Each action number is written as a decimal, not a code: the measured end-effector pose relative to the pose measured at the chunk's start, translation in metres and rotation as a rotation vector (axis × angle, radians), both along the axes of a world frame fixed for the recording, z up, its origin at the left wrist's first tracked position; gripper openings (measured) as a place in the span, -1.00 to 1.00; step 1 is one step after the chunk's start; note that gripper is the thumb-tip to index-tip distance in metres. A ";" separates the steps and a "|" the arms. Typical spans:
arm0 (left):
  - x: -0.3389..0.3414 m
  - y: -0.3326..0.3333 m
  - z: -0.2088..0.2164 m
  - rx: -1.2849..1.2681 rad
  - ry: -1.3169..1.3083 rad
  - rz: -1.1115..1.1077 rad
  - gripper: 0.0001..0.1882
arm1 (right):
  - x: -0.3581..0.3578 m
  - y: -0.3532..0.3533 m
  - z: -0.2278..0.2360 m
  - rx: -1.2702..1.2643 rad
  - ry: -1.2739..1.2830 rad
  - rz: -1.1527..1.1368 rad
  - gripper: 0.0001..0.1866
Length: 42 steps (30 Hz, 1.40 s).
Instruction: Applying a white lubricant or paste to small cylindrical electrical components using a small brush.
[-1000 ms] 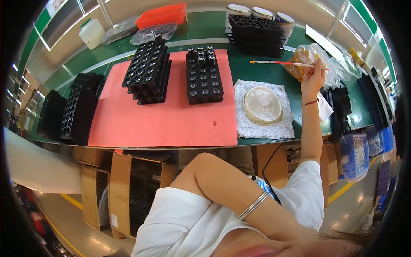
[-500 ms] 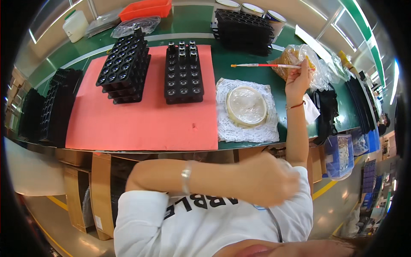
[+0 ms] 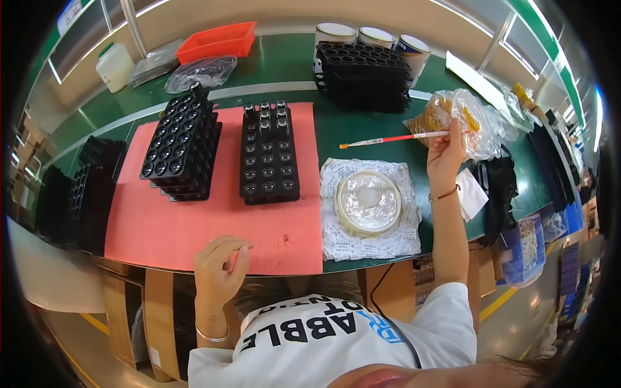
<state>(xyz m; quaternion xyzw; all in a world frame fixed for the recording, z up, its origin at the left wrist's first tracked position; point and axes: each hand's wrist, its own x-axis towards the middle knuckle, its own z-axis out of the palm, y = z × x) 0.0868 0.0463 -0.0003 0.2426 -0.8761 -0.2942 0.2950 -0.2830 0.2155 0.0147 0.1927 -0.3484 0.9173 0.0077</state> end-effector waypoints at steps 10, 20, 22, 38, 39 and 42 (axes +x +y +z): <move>-0.079 -0.058 0.032 -0.338 0.052 -0.148 -0.92 | 0.015 0.019 0.021 -0.025 0.242 -0.200 -0.85; -0.151 -0.088 0.015 -0.296 -0.346 0.197 -0.54 | 0.034 0.009 0.008 0.255 0.512 -0.394 -0.78; -0.152 -0.093 0.016 -0.265 -0.321 0.194 -0.56 | 0.038 0.007 0.006 0.275 0.516 -0.378 -0.78; -0.124 -0.045 0.022 -0.343 0.096 -0.141 -0.74 | 0.037 0.017 0.010 0.226 0.662 -0.427 -0.72; -0.117 -0.041 0.020 -0.285 0.097 -0.210 -0.72 | 0.038 0.018 0.010 0.194 0.668 -0.411 -0.71; -0.106 -0.036 -0.004 -0.247 0.176 -0.385 -0.65 | 0.040 0.022 0.008 0.173 0.708 -0.381 -0.69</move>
